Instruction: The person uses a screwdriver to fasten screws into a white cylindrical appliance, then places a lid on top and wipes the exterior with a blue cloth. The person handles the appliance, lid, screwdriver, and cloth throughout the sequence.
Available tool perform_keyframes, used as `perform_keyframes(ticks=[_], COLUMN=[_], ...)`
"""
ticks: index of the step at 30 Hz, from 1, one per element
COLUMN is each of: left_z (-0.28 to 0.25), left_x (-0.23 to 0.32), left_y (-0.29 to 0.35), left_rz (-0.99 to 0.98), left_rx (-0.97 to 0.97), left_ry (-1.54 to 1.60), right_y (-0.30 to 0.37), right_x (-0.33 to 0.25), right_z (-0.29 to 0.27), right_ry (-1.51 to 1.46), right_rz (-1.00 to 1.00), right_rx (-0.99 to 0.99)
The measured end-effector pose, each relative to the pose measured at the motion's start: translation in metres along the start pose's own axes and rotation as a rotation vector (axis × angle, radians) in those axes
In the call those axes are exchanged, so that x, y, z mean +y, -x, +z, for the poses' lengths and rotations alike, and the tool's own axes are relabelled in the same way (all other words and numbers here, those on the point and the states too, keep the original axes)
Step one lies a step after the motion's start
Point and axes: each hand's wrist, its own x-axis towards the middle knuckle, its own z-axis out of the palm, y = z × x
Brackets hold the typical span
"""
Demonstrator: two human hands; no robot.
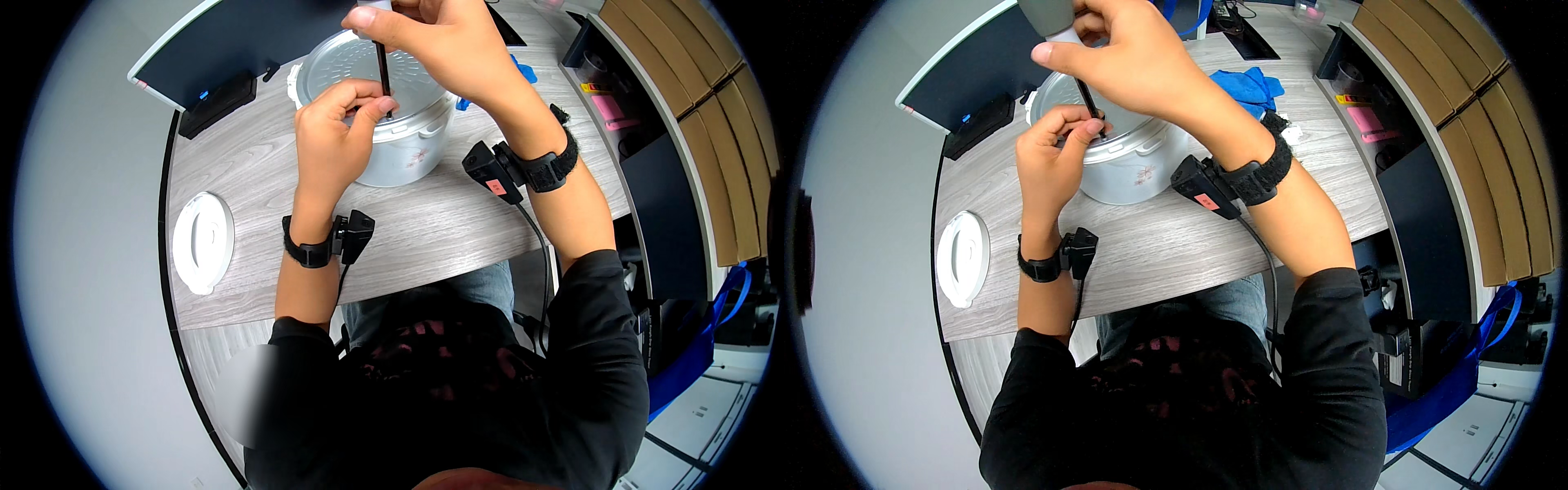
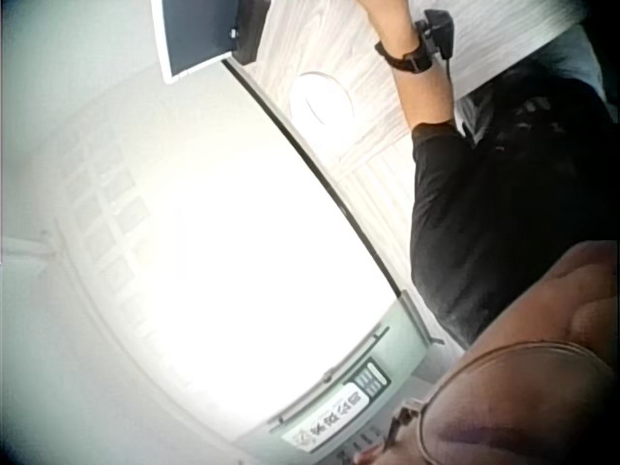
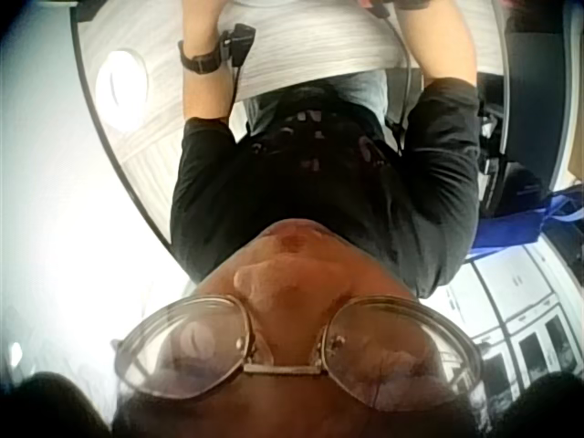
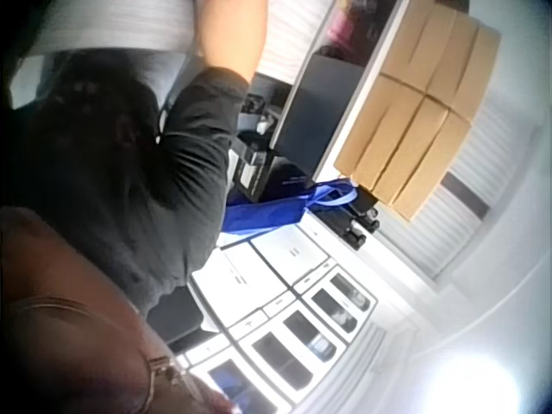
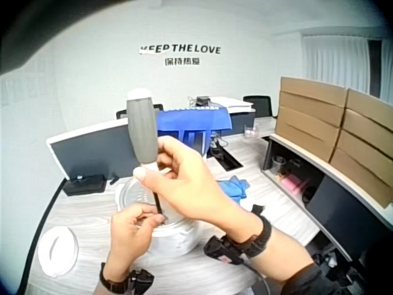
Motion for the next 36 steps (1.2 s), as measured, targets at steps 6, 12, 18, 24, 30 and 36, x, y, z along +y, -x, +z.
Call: perform_keyframes(ticks=[6,12,18,24,30,36], left_z=[-0.004,-0.004,-0.002,-0.001,-0.006,-0.007], left_x=[0.007,0.008,0.003,0.003,0.009,0.006], left_y=[-0.001,-0.001,-0.001,-0.001,-0.001,-0.001], left_rz=[-0.023,-0.017,-0.005,-0.024,-0.029,-0.027], left_rx=[-0.073,-0.064,-0.020,-0.043,-0.120,-0.153], left_ry=[-0.023,0.103,-0.044,0.010,-0.001,0.058], right_y=[-0.001,-0.002,0.000,0.001,0.003,0.005], right_x=[0.007,-0.003,0.004,0.014,0.017,0.009], right_z=[0.001,-0.009,0.002,-0.006,-0.009,-0.002], right_ry=[-0.156,0.213,0.122,-0.302,-0.006,0.071], right_rz=[0.017,0.107,-0.018,0.074,0.017,0.034], right_rx=[0.004,-0.138,-0.073,-0.113,-0.086,-0.048])
